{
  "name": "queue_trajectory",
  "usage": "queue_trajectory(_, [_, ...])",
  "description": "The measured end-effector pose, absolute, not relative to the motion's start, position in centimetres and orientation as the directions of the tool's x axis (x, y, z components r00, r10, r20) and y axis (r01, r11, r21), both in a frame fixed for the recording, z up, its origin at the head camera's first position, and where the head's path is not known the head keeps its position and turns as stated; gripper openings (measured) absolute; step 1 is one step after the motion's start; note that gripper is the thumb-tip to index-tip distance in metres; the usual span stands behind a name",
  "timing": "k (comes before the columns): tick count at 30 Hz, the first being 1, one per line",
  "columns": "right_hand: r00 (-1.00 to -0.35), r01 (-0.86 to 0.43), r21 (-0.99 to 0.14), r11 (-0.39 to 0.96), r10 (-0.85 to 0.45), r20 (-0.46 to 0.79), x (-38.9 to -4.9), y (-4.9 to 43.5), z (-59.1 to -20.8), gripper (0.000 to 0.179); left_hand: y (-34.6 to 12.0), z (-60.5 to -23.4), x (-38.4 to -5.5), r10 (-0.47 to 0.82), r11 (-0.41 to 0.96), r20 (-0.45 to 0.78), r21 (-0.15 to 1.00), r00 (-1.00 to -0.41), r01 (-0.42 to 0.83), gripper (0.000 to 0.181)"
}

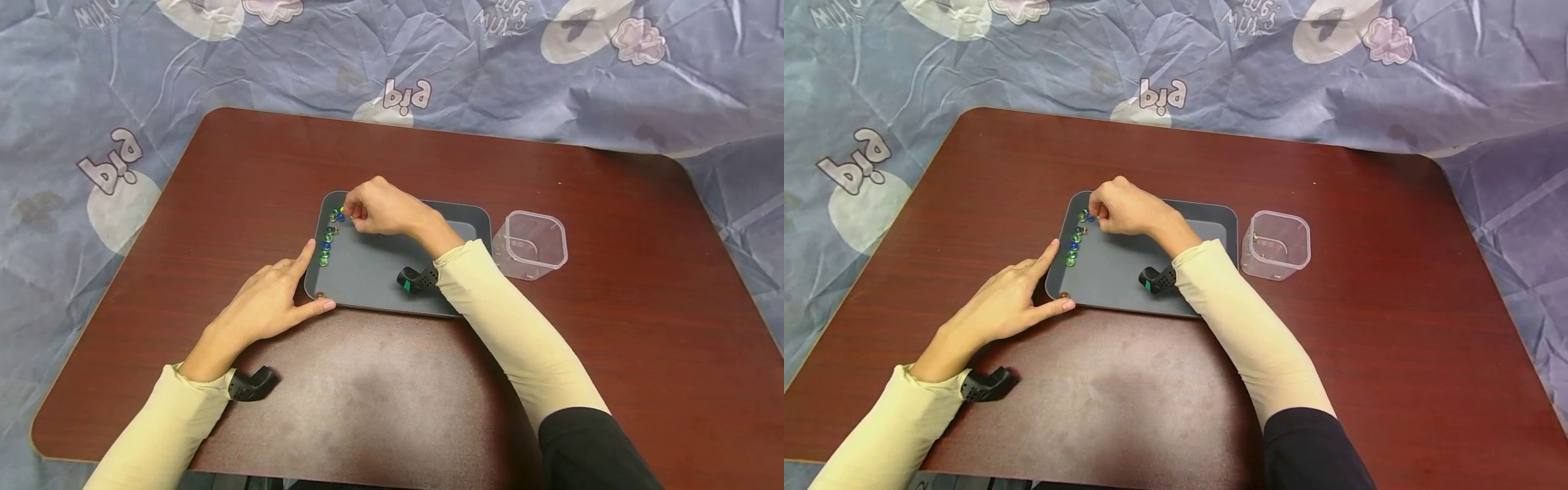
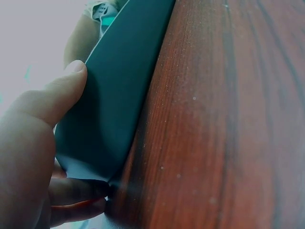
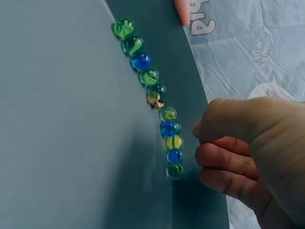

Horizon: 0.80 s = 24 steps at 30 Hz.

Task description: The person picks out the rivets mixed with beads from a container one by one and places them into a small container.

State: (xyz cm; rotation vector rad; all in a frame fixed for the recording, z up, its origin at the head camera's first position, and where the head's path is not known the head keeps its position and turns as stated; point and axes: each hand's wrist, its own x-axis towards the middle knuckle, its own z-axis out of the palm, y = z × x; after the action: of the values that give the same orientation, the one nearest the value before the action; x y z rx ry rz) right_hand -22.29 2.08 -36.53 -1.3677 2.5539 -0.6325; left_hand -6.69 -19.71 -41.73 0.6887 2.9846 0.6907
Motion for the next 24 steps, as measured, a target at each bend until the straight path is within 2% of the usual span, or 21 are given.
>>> queue_trajectory(9, [-0.558, -0.762, -0.445, 0.469, -0.825, 0.086, -22.1, 3.5, -36.1, 0.010, -19.6, -41.6, -6.6, 0.416, 0.812, 0.074, 0.419, -0.906, 0.407, 0.102])
queue_trajectory(24, [-0.606, -0.729, -0.446, 0.519, -0.792, 0.069, -21.6, 6.1, -36.0, 0.006, -19.5, -41.5, -6.6, 0.409, 0.812, 0.077, 0.425, -0.909, 0.401, 0.104])
